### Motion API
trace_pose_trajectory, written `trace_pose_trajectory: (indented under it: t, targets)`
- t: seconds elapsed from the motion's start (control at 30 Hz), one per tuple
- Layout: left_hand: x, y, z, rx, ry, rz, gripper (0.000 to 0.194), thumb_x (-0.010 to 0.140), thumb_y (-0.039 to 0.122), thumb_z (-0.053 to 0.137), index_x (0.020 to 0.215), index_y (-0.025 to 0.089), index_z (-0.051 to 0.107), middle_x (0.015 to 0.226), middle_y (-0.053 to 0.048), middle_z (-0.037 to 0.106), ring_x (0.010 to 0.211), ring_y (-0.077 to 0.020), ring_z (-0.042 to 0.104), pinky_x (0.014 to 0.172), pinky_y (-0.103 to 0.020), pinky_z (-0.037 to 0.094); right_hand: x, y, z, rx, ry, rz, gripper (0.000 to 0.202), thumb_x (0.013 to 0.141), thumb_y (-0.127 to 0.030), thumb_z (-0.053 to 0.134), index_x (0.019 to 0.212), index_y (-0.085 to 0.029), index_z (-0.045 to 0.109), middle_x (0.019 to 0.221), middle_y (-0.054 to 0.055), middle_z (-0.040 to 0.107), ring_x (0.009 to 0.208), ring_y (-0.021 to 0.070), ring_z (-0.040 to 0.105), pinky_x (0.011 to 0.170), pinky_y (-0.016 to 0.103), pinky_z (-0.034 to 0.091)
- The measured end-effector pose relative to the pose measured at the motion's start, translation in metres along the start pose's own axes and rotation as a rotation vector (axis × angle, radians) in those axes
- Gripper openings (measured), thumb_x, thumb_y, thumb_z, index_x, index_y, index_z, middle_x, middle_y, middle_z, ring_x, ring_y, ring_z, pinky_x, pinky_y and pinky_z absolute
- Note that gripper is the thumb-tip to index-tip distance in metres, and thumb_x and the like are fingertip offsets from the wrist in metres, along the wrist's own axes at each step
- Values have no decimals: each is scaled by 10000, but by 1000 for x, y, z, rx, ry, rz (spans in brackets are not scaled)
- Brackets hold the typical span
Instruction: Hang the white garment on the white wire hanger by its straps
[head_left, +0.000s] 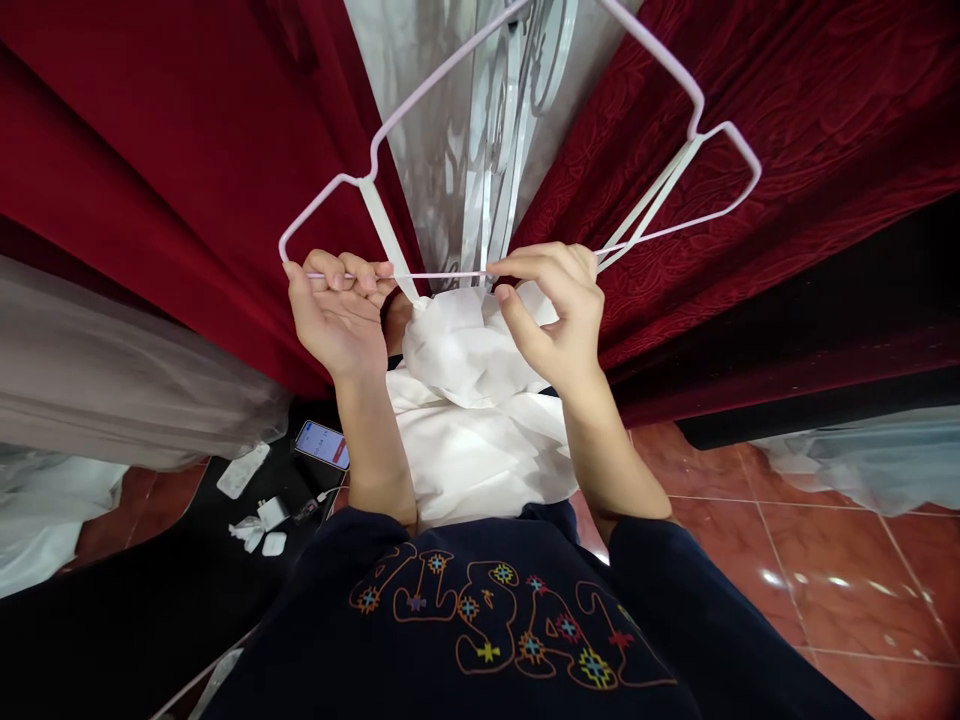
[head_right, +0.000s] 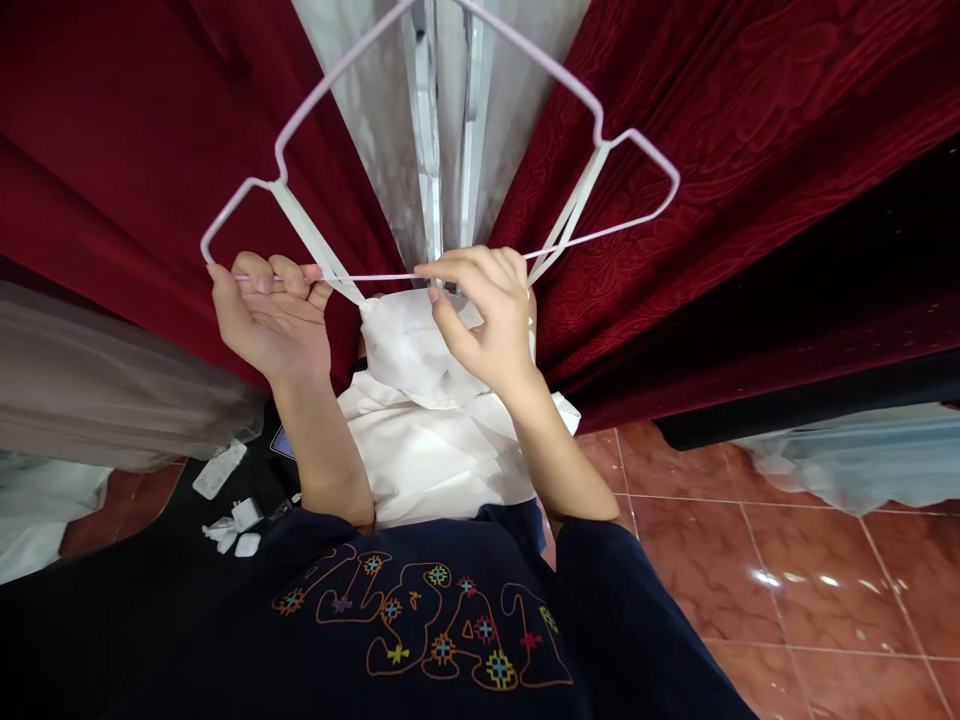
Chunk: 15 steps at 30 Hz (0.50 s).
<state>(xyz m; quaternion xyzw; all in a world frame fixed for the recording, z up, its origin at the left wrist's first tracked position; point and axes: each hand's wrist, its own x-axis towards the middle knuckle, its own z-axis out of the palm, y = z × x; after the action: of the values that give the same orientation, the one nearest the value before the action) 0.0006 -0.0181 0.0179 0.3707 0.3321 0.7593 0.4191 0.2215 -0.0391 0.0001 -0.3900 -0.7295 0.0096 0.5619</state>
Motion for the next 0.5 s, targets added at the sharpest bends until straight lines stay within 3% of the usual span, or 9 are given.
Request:
trace_pose_trajectory:
  t: [0.13,0.27,0.4,0.5]
  targets:
    - [-1,-8,-2,-51,-24,-13,722,1027,907,532,796,223,550,861,-64,678,922,-223,751,843,-308,628,-6,3,6,25,81,26,186,1090,-390,609,1135,-339,782,1099,-17,823,1052,214,755,1087,497,502]
    - [-5,-7,-4,99,-79,-71,653,1022,821,653,830,200,719,848,-86,713,720,-170,636,604,-241,512,-7,3,8,47,81,31,182,1091,-335,607,1140,-336,783,1097,-25,828,1040,203,754,1043,468,487]
    - [-20,12,-7,416,-304,-103,505,1029,645,777,790,199,786,707,-54,627,590,-156,471,485,-260,358,-7,8,9,49,89,55,241,1112,-335,566,1140,-348,805,995,-21,793,964,195,720,1031,464,485]
    - [-31,34,-4,445,-471,-113,427,1009,617,819,903,205,858,698,-53,623,548,-152,421,454,-285,320,-5,13,9,71,97,78,248,1114,-376,574,1104,-342,819,937,-18,774,910,192,699,1021,464,495]
